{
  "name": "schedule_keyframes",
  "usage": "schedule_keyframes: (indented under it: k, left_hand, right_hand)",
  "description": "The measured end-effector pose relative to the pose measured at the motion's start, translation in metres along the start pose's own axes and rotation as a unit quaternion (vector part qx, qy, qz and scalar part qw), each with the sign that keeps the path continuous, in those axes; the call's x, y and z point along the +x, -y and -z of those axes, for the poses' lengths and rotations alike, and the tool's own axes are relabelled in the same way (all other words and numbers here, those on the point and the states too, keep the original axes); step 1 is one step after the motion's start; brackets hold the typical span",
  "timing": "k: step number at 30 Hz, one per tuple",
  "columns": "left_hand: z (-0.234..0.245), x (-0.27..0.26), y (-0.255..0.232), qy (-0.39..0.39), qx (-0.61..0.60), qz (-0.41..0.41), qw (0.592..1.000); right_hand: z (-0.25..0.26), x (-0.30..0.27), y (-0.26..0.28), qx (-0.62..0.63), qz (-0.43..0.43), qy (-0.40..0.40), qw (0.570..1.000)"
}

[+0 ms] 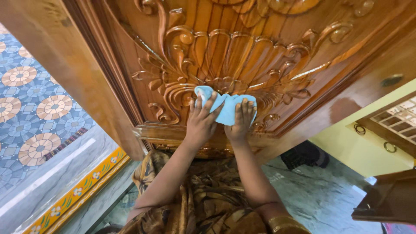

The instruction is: The person wipes the surface of a carved wooden door using a light blue cloth. They move the cloth back and forth across the intricate carvings and flat panels to clean the wood.

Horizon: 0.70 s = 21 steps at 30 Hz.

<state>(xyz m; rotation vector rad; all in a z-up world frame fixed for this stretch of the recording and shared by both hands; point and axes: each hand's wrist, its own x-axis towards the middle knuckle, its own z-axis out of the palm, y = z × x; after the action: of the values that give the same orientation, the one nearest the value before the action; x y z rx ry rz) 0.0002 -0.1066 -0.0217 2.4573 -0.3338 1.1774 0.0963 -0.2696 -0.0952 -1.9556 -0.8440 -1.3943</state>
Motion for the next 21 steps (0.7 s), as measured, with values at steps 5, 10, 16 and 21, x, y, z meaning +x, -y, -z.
schedule_keyframes:
  k: [5,10,16,21]
  left_hand:
    - [0.011,0.013,0.022,-0.038,0.157,-0.018,0.987]
    - [0.002,0.002,0.073,-0.179,0.163,0.037,0.969]
    - [-0.037,-0.049,0.110,-0.266,0.037,0.018,0.963]
    - [-0.057,-0.075,0.092,-0.198,0.028,0.016,0.980]
  right_hand:
    - [-0.005,0.058,0.036,0.023,-0.016,-0.026,0.999]
    - [-0.021,0.101,0.069,0.029,0.054,0.060,0.996]
    - [-0.037,0.059,0.077,-0.003,0.113,0.152,0.982]
    - [-0.038,-0.012,0.033,0.003,0.076,0.156,0.985]
